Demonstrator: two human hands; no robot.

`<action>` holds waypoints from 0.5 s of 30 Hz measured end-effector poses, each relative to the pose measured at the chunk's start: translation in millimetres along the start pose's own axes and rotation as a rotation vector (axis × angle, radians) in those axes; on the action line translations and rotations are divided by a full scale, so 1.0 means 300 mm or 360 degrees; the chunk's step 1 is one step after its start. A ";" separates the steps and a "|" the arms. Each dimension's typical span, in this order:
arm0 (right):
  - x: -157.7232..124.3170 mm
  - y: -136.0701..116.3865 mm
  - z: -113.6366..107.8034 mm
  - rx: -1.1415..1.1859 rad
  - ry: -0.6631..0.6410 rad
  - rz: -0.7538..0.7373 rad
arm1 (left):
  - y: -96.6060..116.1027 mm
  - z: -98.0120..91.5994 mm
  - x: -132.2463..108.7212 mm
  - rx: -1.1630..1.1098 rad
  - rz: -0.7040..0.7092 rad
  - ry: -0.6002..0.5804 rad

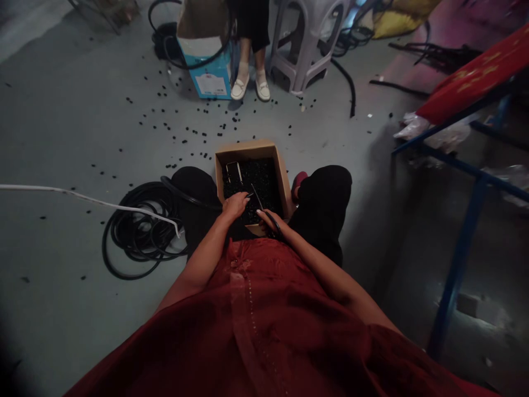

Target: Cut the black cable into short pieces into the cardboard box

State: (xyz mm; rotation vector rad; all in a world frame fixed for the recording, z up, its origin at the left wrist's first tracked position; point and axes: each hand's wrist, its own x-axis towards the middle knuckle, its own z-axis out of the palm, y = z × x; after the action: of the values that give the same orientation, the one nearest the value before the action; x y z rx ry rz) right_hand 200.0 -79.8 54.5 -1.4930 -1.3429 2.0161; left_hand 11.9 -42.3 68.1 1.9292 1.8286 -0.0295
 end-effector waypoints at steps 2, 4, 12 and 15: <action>0.003 0.000 0.000 -0.0023 0.0015 -0.0007 | -0.001 -0.001 0.001 -0.0006 0.0015 -0.0009; 0.004 -0.003 0.000 -0.0037 0.0018 -0.0020 | -0.003 -0.003 0.002 -0.0018 0.0031 -0.0030; 0.012 0.003 -0.005 -0.0070 0.0020 -0.0047 | -0.009 -0.006 0.004 -0.0041 0.0161 -0.0100; 0.019 0.015 -0.004 -0.0056 0.0035 -0.0078 | -0.009 -0.007 0.003 -0.0044 0.0168 -0.0110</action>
State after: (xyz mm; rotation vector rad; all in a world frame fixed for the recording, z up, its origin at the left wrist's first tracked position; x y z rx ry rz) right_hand 199.8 -77.6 47.4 -1.4780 -1.3990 1.9507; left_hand 8.7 -40.7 68.9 1.9775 1.6724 -0.0355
